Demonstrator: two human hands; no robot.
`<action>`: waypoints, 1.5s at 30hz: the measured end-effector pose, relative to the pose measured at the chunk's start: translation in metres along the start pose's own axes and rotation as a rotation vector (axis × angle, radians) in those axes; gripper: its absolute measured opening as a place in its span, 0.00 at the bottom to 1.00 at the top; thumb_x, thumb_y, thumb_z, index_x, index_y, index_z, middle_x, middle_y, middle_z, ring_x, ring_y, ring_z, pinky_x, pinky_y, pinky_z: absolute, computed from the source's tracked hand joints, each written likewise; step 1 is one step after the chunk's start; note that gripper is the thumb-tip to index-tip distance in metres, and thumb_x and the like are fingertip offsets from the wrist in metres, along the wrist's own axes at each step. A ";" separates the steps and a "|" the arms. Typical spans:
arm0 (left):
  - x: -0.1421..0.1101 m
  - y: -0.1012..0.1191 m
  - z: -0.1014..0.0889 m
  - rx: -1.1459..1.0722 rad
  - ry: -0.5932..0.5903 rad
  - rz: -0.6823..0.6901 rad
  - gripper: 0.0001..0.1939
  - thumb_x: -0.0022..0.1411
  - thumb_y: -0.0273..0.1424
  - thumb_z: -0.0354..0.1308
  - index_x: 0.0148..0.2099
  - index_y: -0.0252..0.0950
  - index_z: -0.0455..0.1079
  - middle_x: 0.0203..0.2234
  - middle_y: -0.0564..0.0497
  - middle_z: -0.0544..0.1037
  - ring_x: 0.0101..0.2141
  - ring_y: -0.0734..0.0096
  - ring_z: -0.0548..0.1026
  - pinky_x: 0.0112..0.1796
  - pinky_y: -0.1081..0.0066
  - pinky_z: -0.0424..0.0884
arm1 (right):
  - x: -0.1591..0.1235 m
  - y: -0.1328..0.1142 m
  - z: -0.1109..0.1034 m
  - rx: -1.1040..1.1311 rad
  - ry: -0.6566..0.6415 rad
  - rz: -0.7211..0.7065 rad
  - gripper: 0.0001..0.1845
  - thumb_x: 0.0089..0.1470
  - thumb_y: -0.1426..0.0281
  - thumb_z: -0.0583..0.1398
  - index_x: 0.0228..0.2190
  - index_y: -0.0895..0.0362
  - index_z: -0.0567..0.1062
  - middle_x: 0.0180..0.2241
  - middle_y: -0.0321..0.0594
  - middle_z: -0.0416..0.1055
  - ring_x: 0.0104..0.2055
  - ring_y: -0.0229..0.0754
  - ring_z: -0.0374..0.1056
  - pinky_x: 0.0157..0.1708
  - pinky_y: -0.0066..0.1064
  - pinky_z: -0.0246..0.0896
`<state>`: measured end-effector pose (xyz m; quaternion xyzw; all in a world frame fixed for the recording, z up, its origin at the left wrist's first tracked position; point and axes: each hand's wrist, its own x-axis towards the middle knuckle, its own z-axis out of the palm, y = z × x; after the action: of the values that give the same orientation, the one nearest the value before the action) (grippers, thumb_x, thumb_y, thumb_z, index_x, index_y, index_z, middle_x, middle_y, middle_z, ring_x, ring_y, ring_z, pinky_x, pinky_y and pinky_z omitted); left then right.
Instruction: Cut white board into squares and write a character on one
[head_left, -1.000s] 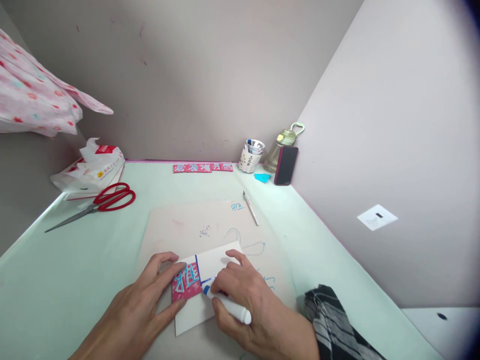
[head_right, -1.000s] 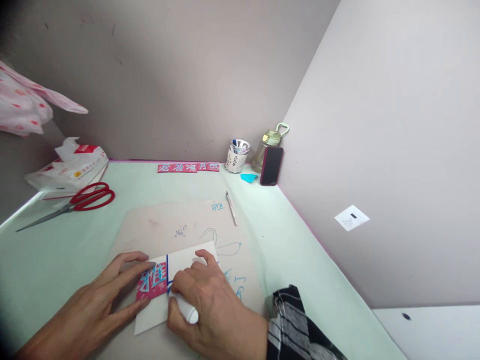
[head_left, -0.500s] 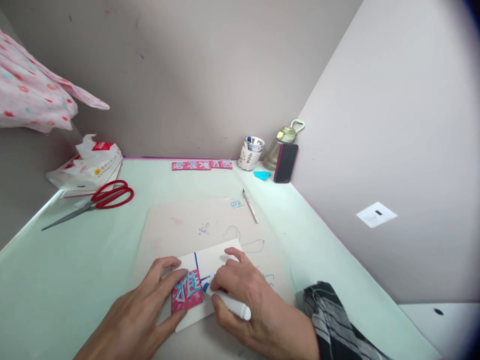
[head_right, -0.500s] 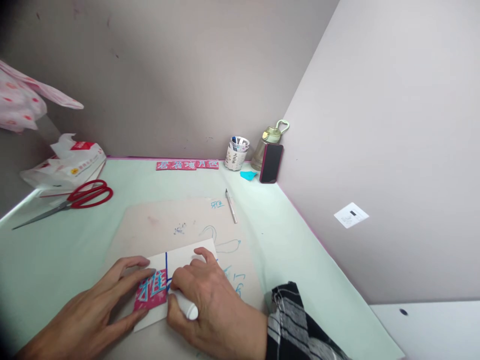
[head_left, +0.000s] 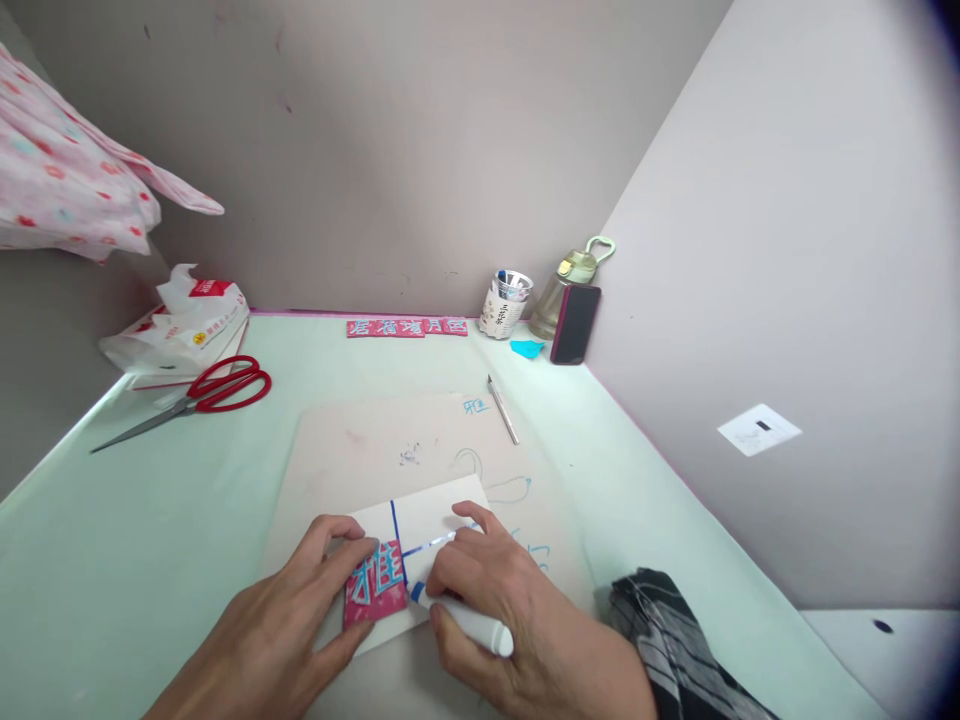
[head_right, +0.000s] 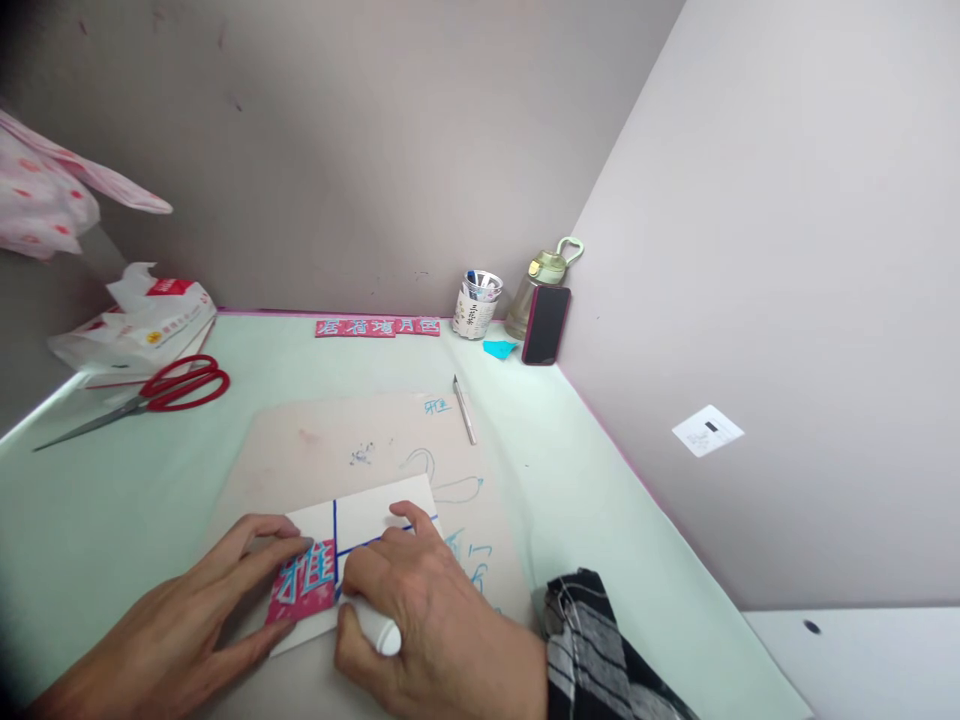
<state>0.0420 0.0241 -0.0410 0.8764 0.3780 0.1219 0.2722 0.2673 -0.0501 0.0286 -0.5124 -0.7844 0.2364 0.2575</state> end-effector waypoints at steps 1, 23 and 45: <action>-0.001 0.000 0.000 0.005 -0.017 0.003 0.13 0.65 0.36 0.52 0.52 0.49 0.67 0.49 0.52 0.70 0.33 0.71 0.80 0.33 0.76 0.76 | 0.000 0.000 0.000 0.008 0.002 0.005 0.08 0.55 0.77 0.55 0.31 0.52 0.61 0.28 0.27 0.62 0.34 0.35 0.61 0.64 0.36 0.44; -0.002 0.009 -0.003 -0.015 -0.046 0.006 0.10 0.63 0.34 0.53 0.47 0.46 0.69 0.45 0.52 0.71 0.29 0.73 0.78 0.33 0.75 0.76 | 0.000 -0.008 -0.005 0.000 -0.072 0.017 0.09 0.54 0.78 0.54 0.29 0.53 0.61 0.27 0.28 0.60 0.31 0.34 0.59 0.63 0.35 0.43; -0.005 0.010 -0.002 -0.029 -0.094 -0.040 0.15 0.64 0.33 0.51 0.53 0.47 0.65 0.48 0.51 0.69 0.34 0.68 0.79 0.36 0.71 0.75 | -0.004 0.008 -0.017 0.421 -0.119 0.149 0.11 0.49 0.80 0.56 0.23 0.53 0.63 0.23 0.26 0.61 0.28 0.34 0.58 0.59 0.36 0.50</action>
<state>0.0432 0.0158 -0.0335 0.8694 0.3805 0.0807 0.3048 0.2852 -0.0491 0.0360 -0.4891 -0.6915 0.4429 0.2939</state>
